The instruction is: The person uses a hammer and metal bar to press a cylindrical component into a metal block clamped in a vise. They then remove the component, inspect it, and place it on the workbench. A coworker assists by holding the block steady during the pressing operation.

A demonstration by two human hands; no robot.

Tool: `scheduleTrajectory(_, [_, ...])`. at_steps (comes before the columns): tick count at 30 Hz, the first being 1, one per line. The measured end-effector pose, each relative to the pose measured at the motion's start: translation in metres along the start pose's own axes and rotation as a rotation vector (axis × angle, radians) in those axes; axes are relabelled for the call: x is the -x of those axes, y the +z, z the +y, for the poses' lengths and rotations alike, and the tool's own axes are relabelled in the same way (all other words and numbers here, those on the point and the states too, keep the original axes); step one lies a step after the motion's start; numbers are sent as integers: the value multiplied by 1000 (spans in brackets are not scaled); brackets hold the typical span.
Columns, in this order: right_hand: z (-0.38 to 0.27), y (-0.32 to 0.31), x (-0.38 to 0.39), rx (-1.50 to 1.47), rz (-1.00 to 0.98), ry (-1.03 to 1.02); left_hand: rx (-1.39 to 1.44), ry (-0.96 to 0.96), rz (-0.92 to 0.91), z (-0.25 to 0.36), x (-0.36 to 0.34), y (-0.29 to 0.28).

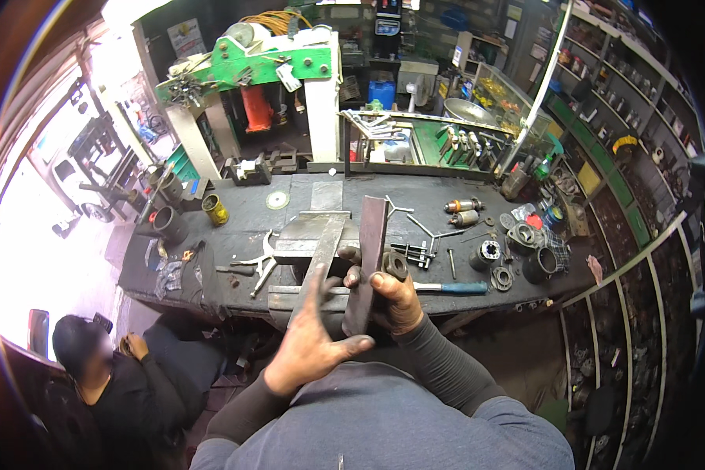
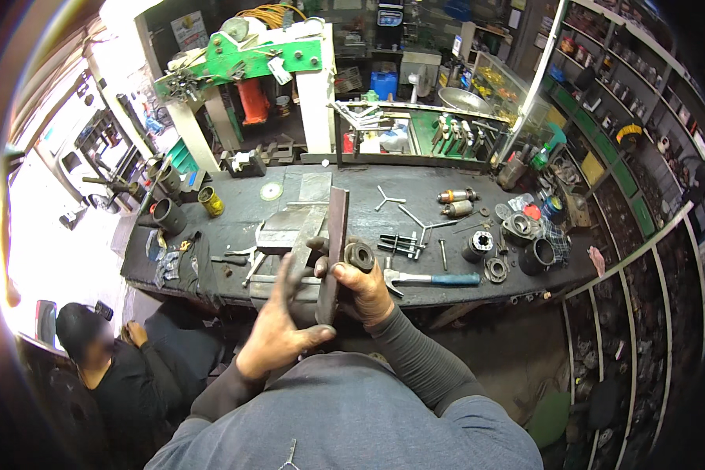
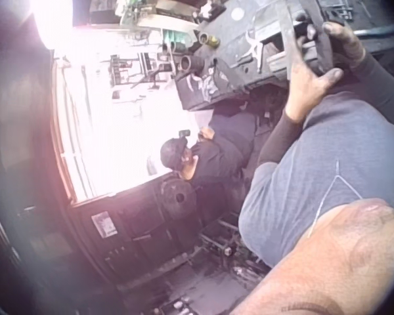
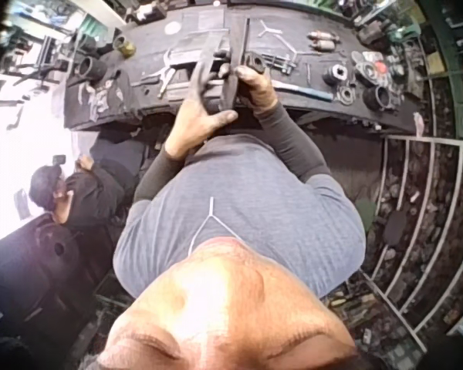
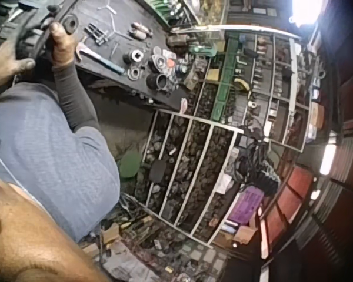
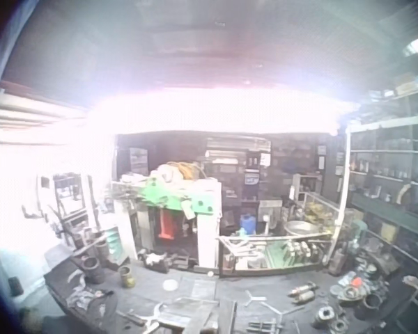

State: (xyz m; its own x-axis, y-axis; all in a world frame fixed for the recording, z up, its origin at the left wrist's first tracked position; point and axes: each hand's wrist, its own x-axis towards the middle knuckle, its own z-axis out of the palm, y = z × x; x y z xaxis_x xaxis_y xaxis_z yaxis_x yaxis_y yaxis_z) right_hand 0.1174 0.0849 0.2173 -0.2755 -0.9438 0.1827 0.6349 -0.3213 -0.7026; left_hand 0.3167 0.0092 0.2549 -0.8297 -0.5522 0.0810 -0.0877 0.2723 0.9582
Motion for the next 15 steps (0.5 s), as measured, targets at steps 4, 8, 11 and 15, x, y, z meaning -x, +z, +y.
scheduleTrajectory(4, [-1,27,-4,397,67,-77,200,29,23,-45,-10,25])
scheduleTrajectory(8, [-17,22,-2,761,119,-50,417,-53,24,-44,3,9])
scheduleTrajectory(11, [-34,10,-7,785,104,158,342,-26,49,-56,18,-5])
scheduleTrajectory(15, [-22,-3,-4,899,-72,289,422,17,-96,-35,18,-17])
